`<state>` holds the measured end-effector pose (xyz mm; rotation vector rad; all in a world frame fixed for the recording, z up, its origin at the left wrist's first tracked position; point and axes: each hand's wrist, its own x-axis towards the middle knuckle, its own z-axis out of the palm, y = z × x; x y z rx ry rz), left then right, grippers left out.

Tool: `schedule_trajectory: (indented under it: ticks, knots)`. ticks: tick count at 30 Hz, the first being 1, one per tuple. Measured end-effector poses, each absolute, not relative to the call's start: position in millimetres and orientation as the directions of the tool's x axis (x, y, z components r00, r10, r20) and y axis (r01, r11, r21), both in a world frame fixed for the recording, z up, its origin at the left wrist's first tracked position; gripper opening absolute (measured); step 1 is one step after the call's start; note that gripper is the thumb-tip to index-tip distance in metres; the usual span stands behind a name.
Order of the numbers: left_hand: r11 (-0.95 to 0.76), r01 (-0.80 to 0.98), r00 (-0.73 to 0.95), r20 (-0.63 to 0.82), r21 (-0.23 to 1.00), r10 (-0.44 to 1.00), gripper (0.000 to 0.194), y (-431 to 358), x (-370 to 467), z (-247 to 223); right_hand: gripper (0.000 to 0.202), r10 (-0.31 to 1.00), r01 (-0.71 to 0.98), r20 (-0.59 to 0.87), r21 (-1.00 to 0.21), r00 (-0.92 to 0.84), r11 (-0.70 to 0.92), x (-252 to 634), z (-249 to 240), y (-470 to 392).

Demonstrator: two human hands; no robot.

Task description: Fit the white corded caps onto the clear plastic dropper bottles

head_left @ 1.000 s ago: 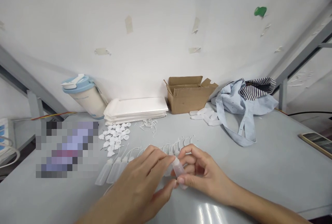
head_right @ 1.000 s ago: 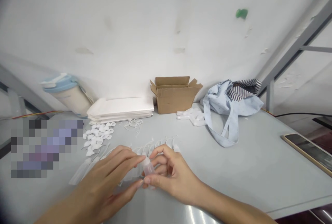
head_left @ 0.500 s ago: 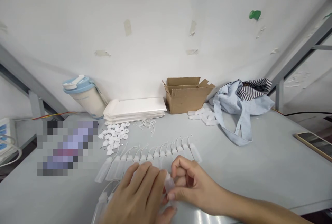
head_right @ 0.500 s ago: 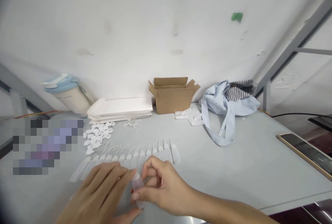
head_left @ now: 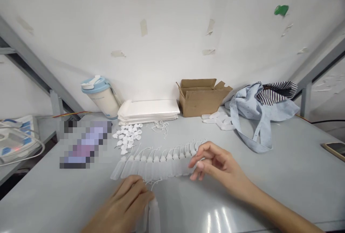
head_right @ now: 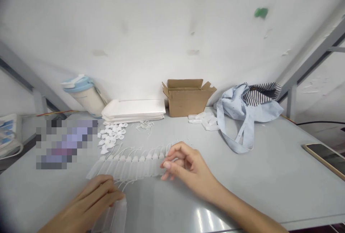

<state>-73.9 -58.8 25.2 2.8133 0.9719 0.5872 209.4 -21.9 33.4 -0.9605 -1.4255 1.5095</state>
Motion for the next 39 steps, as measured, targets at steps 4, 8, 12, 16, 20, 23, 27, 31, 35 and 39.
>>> schedule_trajectory:
  ticks: [4,8,12,16,20,23,27,31,35,39]
  knots:
    - [-0.792,0.587,0.729,0.314,0.171,0.608,0.035,-59,-72,24,0.019,0.946,-0.018,0.014,-1.000,-0.323,0.008,212,35,-19]
    - [-0.774,0.588,0.717,0.292,0.235,0.633,0.030,-58,-68,26,0.018,0.942,0.009,0.008,-1.000,-0.336,0.012,211,32,-18]
    - [-0.817,0.498,0.797,0.219,0.289,0.563,0.034,-54,-70,29,0.019,0.941,0.029,0.009,-0.999,-0.338,0.020,209,32,-18]
    - [-0.825,0.488,0.810,0.203,0.287,0.550,0.031,-55,-69,28,0.020,0.942,0.030,0.016,-0.999,-0.335,0.028,209,33,-18]
    - [-0.815,0.505,0.779,0.257,0.284,0.572,0.023,-57,-66,29,0.020,0.941,0.026,0.023,-0.999,-0.336,0.034,209,33,-18]
    - [-0.811,0.506,0.784,0.235,0.292,0.574,0.025,-55,-65,35,0.020,0.942,0.043,0.017,-0.999,-0.336,0.034,209,32,-17]
    - [-0.769,0.568,0.755,0.188,0.292,0.628,0.034,-51,-67,37,0.020,0.941,0.070,0.011,-0.997,-0.337,0.037,208,31,-17]
    - [-0.732,0.616,0.731,0.134,0.291,0.669,0.039,-51,-69,32,0.018,0.941,0.091,0.010,-0.995,-0.337,0.043,207,29,-18]
    - [-0.724,0.630,0.723,0.128,0.282,0.679,0.044,-51,-71,28,0.017,0.940,0.097,-0.003,-0.995,-0.342,0.032,207,28,-19]
    - [-0.726,0.632,0.720,0.142,0.271,0.679,0.042,-51,-73,29,0.019,0.938,0.103,-0.010,-0.994,-0.346,0.027,207,29,-19]
